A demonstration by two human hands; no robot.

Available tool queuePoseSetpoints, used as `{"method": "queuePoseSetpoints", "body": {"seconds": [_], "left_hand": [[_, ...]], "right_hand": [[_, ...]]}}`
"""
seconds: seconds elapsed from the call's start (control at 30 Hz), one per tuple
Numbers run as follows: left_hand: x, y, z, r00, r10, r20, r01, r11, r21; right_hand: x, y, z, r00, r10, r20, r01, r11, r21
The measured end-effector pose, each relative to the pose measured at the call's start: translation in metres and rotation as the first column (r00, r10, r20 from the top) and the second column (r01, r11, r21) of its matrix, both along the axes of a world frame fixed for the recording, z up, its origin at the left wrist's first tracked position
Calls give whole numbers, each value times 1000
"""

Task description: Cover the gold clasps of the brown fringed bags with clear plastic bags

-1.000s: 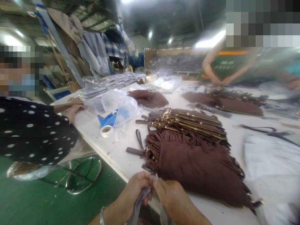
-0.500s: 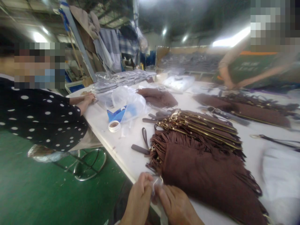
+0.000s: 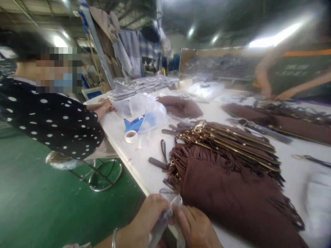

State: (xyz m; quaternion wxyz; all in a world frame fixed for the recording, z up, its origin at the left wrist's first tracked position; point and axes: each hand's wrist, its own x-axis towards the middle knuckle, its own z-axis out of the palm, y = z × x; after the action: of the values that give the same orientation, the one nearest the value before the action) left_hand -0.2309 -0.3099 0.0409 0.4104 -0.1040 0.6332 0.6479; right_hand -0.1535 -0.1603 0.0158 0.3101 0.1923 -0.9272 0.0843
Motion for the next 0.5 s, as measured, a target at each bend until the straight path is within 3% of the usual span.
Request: {"method": "queuePoseSetpoints", "body": {"seconds": [0.2,0.37,0.5], "left_hand": [[-11,4,4,942,-62,330,13,989,148],[-16,7,9,896,-89,435,6,982,188],[-21,7,3,834,-158,528,15,964,266]], "right_hand": [[-2,1,1,997,-14,-69,14,1000,0],[-3,4,-4,998,-24,-58,24,1000,-15],[-5,7,-3,993,-22,-113,19,999,-32]]}}
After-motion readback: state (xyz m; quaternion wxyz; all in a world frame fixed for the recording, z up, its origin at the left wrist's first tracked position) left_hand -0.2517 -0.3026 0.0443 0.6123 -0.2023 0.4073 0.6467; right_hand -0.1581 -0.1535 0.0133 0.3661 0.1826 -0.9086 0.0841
